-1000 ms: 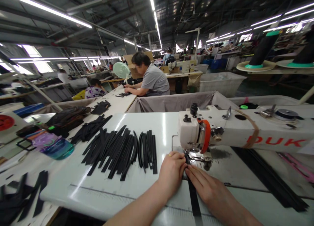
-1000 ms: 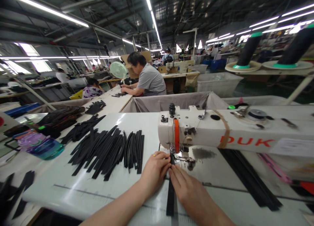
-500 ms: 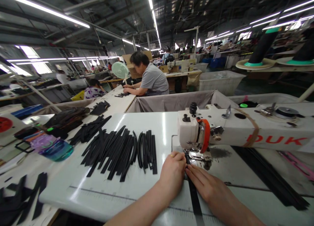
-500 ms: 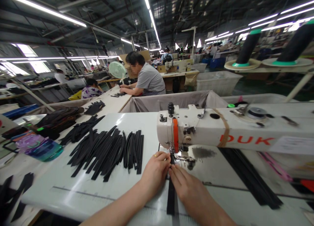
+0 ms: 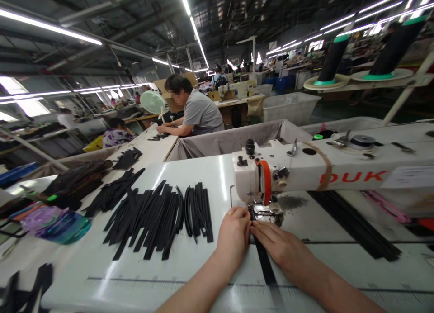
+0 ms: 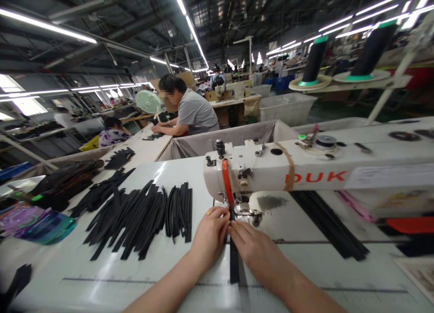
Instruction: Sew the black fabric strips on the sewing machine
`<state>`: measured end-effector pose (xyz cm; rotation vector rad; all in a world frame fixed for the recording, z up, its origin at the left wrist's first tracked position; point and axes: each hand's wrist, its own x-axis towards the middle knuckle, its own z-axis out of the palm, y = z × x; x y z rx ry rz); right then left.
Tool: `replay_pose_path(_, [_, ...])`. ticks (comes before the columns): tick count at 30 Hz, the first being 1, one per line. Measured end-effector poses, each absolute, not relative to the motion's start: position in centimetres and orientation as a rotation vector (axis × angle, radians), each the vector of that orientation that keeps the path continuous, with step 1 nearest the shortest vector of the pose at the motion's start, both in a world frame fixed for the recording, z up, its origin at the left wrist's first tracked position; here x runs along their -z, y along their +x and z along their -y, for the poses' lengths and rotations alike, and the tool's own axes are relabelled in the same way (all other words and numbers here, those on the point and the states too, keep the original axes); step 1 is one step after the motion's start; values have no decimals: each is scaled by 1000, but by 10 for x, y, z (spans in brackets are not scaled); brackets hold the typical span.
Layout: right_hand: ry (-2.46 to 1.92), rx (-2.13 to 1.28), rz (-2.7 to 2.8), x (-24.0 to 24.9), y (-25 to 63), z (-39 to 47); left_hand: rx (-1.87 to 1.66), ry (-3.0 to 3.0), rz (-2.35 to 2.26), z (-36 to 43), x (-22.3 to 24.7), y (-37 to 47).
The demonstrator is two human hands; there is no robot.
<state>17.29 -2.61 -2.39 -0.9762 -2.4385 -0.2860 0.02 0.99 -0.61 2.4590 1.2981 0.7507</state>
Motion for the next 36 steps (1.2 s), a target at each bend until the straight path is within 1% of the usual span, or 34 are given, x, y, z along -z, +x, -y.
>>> replay_pose_path(4, [-1001, 222, 2397, 22, 175, 24, -758, 2428, -1294, -12, 9, 0])
replay_pose_path(10, [-986, -151, 2386, 11, 184, 26, -782, 2357, -1327, -12, 12, 1])
replay_pose_path(14, [-891, -244, 2397, 7, 187, 25, -771, 2326, -1328, -11, 11, 1])
replay_pose_path(18, [-888, -221, 2362, 6, 187, 22, -753, 2334, -1330, -11, 9, 1])
replay_pose_path(30, [-1052, 58, 2438, 14, 187, 5, -689, 2375, -1332, -13, 9, 2])
replay_pose_path(36, [-1094, 132, 2465, 19, 185, 3, -663, 2399, -1354, -12, 9, 2])
